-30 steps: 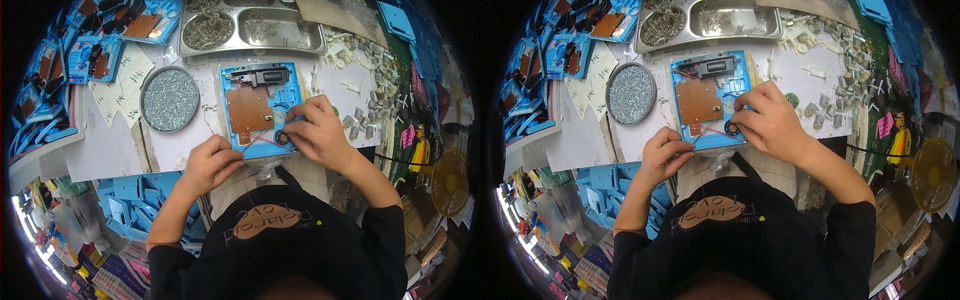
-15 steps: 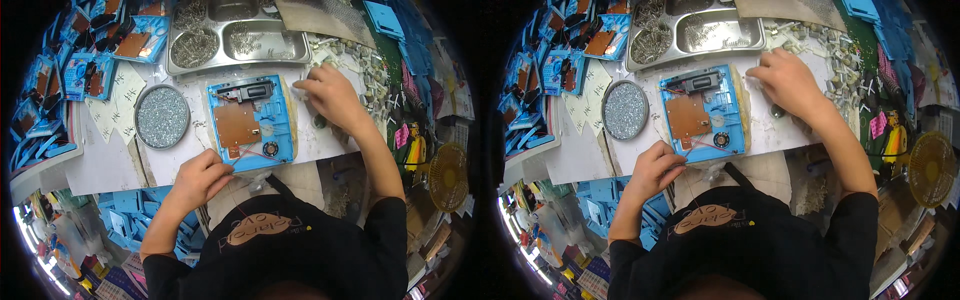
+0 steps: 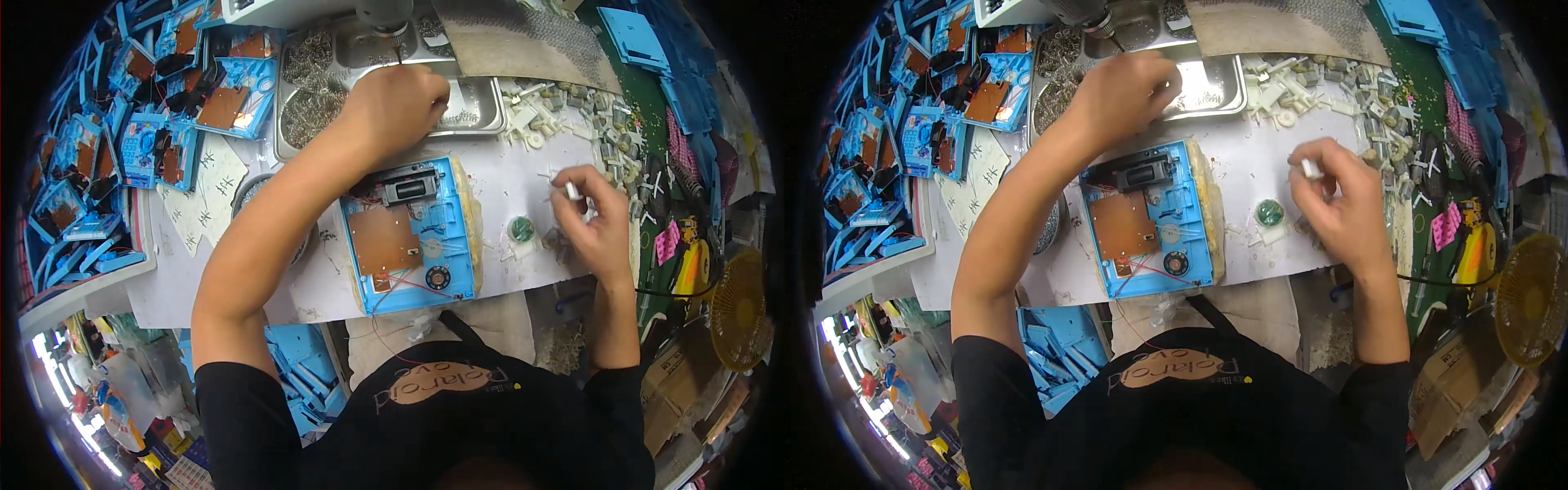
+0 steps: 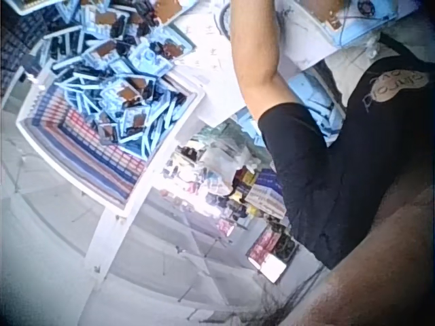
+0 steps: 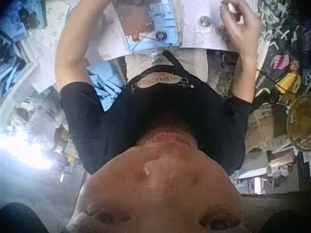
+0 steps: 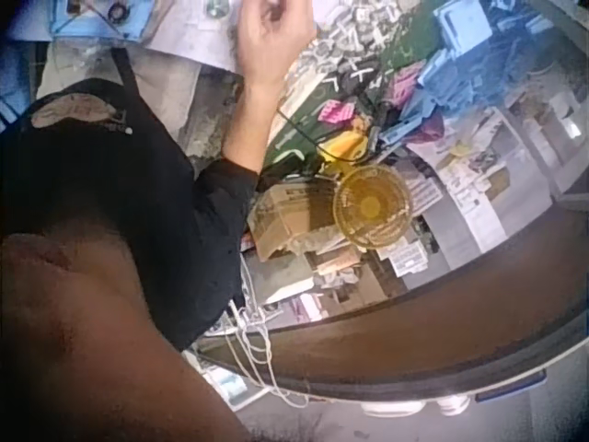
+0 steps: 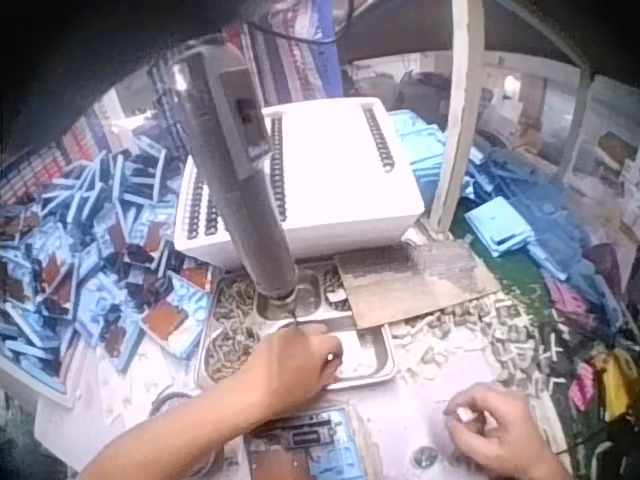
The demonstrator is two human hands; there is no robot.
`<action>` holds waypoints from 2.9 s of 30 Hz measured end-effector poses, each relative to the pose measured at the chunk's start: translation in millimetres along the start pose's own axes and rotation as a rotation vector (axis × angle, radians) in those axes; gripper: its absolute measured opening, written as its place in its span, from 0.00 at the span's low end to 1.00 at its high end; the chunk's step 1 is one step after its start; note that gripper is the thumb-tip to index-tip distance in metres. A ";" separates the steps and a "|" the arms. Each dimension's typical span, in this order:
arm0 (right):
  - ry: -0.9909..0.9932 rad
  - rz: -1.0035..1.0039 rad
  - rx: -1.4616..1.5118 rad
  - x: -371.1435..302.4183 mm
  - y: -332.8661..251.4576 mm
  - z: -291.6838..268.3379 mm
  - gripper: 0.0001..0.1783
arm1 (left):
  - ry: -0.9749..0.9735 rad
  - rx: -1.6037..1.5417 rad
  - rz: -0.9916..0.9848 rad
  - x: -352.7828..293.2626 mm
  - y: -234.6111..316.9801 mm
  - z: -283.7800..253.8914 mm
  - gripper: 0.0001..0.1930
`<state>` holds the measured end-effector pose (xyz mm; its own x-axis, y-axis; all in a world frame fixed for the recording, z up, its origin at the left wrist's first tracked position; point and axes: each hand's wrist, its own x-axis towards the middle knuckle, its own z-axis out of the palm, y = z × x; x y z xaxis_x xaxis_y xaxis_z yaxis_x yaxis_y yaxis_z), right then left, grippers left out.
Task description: Assembling and soldering components into a light blue plastic electronic housing.
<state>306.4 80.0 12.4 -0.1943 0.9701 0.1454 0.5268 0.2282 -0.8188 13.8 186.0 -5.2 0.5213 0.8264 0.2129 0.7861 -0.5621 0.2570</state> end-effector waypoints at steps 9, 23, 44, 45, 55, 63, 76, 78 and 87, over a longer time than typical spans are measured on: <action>-0.022 -0.067 -0.057 -14.0 4.0 -4.7 0.11 | -0.152 0.295 -0.225 38.3 -5.7 9.8 0.10; 0.009 -0.058 0.270 -16.4 -9.5 -0.2 0.15 | -0.039 -0.649 -0.276 -18.6 41.1 -43.3 0.08; -0.492 -0.262 0.383 -12.0 -46.7 28.4 0.16 | -0.232 -1.137 -0.335 -145.5 91.9 -71.6 0.08; -0.497 -0.176 0.531 -17.0 -36.9 31.2 0.17 | -0.306 -1.188 -0.334 -144.3 92.6 -74.0 0.09; -0.267 0.229 1.228 -41.1 24.5 28.4 0.22 | -0.120 -0.206 0.068 -120.0 100.6 -14.0 0.09; -0.262 0.178 1.106 -41.0 14.9 16.5 0.20 | -0.283 -0.106 -0.039 -117.2 121.9 -6.4 0.06; -0.244 -0.422 -0.111 -22.9 -23.1 46.3 0.17 | 0.325 -0.619 -0.253 -159.7 81.2 -3.2 0.07; -0.268 -0.488 -0.181 -16.5 -30.1 49.0 0.18 | 0.342 -0.645 -0.281 -163.4 85.9 0.2 0.07; -0.352 -0.526 -0.061 -1.5 -25.9 64.7 0.19 | 0.428 -0.663 -0.280 -163.6 87.8 12.0 0.08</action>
<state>239.5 67.4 -2.6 -0.6950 0.6440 0.3198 0.3308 0.6813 -0.6529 1.6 1.9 -28.8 0.0597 0.9296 0.3638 0.4401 -0.3516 0.8262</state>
